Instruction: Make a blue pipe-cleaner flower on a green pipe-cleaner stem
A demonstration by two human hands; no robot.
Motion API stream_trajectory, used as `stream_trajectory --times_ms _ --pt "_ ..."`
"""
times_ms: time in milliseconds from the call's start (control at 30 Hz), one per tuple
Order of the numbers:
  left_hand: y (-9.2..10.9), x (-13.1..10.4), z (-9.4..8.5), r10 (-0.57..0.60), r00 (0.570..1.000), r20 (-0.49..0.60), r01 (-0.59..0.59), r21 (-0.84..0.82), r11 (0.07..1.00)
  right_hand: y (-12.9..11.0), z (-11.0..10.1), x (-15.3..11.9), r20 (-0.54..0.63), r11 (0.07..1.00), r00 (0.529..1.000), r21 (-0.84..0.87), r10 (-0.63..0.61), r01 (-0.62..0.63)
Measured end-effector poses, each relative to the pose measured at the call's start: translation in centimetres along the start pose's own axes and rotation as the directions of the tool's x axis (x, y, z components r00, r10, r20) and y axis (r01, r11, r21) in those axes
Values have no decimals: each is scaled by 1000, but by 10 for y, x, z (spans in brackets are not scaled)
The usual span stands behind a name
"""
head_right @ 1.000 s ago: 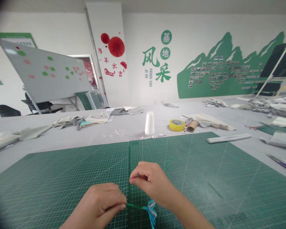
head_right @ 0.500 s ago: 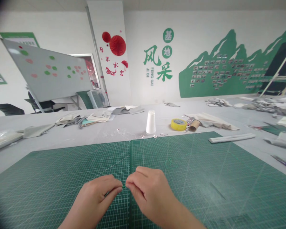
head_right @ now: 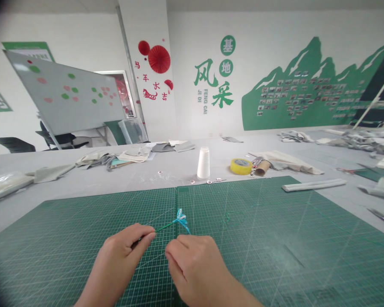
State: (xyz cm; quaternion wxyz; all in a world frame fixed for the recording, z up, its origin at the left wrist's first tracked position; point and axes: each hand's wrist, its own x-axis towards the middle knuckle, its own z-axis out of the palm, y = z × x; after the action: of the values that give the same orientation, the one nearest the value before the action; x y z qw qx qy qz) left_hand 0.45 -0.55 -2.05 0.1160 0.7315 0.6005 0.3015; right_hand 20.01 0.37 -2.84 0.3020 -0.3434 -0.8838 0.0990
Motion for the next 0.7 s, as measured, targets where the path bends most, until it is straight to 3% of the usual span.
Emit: stream_trajectory --times_ms 167,400,533,700 --pt "-2 0 -1 -33 998 -56 30 -59 998 1 8 0 -21 996 996 44 84 -83" --pt "-1 1 -3 -49 995 -81 36 -164 986 5 14 4 13 936 966 246 257 -252" --pt "1 1 -5 -60 996 -72 42 -222 974 8 18 6 48 854 942 409 332 -322" --pt "3 2 -5 -20 999 -50 6 -270 963 16 23 8 164 680 905 610 393 -406"
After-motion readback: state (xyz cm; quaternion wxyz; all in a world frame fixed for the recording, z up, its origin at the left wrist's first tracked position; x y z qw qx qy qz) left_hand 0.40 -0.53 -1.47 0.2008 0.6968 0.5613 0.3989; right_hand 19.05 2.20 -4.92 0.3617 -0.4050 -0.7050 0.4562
